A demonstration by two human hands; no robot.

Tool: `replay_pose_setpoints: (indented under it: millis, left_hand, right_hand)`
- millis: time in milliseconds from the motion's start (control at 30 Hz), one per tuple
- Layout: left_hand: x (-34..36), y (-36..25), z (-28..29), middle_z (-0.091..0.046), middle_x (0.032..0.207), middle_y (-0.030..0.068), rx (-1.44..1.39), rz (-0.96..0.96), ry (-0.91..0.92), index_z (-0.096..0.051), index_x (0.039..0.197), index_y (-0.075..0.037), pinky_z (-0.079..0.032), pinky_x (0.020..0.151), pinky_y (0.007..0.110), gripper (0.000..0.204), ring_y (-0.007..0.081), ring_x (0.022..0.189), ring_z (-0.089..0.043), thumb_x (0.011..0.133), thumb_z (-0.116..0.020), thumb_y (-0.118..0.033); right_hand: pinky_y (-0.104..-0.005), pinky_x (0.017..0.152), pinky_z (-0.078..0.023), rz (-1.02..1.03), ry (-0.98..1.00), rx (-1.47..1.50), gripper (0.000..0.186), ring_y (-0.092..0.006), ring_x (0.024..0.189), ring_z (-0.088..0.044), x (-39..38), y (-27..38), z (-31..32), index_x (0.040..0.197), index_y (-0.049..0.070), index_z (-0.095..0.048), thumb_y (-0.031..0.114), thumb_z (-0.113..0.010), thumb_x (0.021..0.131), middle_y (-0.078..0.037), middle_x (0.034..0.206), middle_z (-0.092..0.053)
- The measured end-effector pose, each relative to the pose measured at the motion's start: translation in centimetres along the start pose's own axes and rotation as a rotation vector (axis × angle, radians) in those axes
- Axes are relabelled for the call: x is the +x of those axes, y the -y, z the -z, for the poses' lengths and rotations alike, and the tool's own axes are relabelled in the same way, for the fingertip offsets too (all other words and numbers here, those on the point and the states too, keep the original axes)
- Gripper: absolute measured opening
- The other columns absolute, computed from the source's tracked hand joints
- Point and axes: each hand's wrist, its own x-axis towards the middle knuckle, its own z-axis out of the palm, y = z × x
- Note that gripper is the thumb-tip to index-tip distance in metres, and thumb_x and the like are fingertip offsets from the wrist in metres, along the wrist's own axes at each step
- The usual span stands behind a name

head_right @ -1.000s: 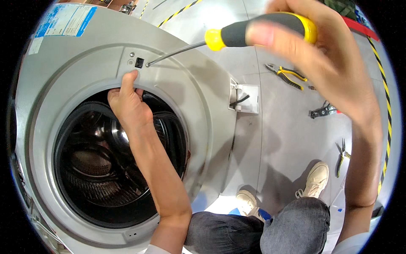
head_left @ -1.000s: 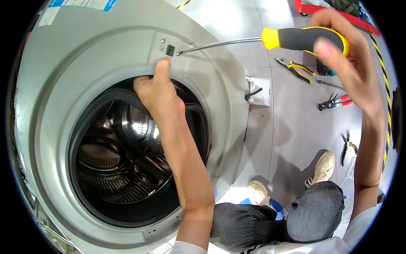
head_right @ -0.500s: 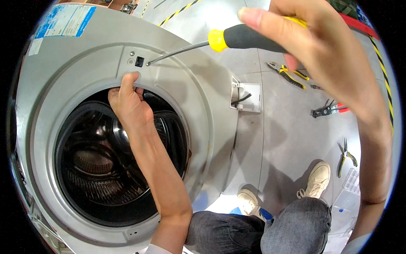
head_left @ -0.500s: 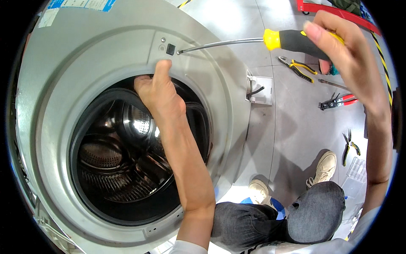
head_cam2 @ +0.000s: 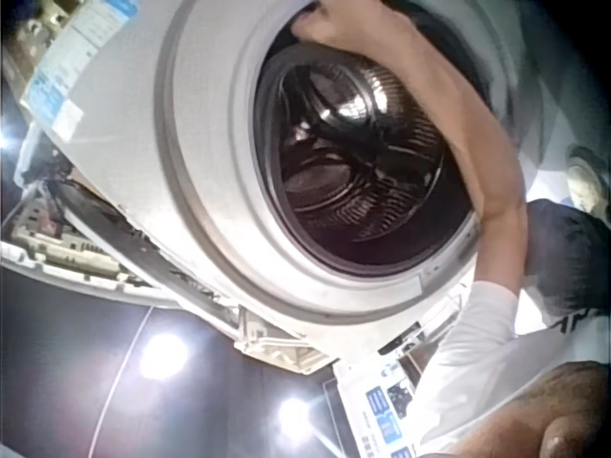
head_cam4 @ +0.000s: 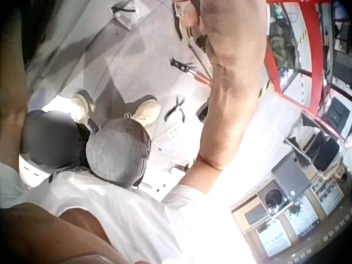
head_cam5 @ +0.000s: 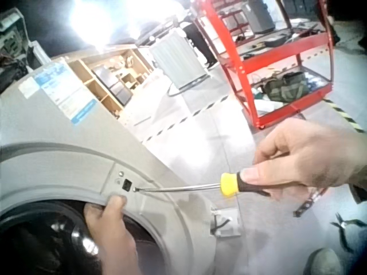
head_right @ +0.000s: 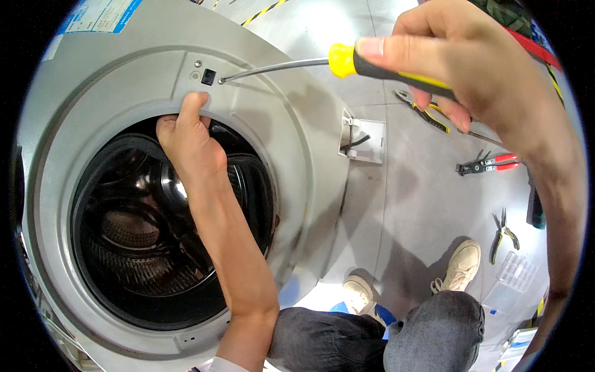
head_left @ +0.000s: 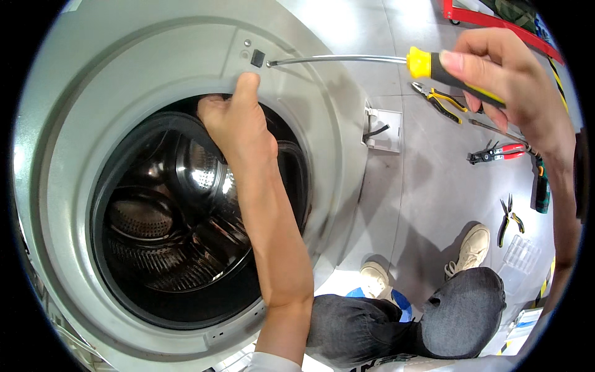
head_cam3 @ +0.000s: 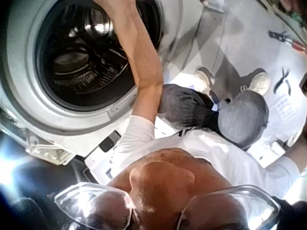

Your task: The person replaces a component in a washing machine using a screwdriver. They remove a black plastic part from the machine opening, adjust the rubber drum seal by hand, and then secure a screw on the front panel with a screwdriver.

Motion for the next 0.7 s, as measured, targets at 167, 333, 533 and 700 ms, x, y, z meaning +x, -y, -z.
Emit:
replay_pose_setpoints:
  millis: [167, 333, 533, 700]
  left_hand:
    - [0.2, 0.1, 0.8, -0.058, 0.096, 0.0093, -0.002, 0.008, -0.033, -0.055, 0.098, 0.010, -0.042, 0.079, 0.024, 0.030, 0.0135, 0.086, -0.054, 0.069, -0.059, 0.004]
    - [0.2, -0.1, 1.0, -0.058, 0.098, 0.0091, -0.012, 0.019, 0.018, -0.054, 0.099, 0.010, -0.043, 0.077, 0.024, 0.032, 0.0131, 0.086, -0.054, 0.069, -0.060, 0.003]
    - [0.1, 0.2, 0.6, -0.057, 0.099, 0.0097, -0.035, 0.042, 0.077, -0.054, 0.100, 0.010, -0.043, 0.077, 0.025, 0.032, 0.0136, 0.087, -0.055, 0.070, -0.062, 0.003]
    - [-0.6, -0.6, 0.3, -0.058, 0.102, 0.0136, 0.027, 0.037, -0.012, -0.048, 0.108, 0.012, -0.044, 0.082, 0.029, 0.041, 0.0179, 0.092, -0.057, 0.073, -0.064, 0.000]
  right_hand:
    - [-0.0271, 0.059, -0.043, 0.271, -0.050, -0.360, 0.032, -0.0153, 0.067, -0.057, 0.5, 0.6, 0.3, 0.095, -0.001, -0.056, 0.023, -0.068, 0.077, -0.007, 0.077, -0.058]
    - [-0.0289, 0.062, -0.044, 0.832, -0.290, -0.724, 0.036, -0.0182, 0.070, -0.057, 0.9, -2.3, -1.0, 0.095, -0.003, -0.057, 0.024, -0.071, 0.075, -0.008, 0.080, -0.058]
    - [-0.0216, 0.051, -0.041, 0.024, 0.186, -0.109, 0.032, -0.0077, 0.067, -0.053, 0.6, 0.6, 0.9, 0.099, -0.002, -0.056, 0.024, -0.066, 0.082, -0.005, 0.079, -0.056]
    - [-0.0205, 0.049, -0.042, 0.459, -0.039, -0.163, 0.037, -0.0076, 0.066, -0.053, 0.1, -1.3, 0.2, 0.107, 0.003, -0.054, 0.028, -0.068, 0.082, -0.005, 0.087, -0.056]
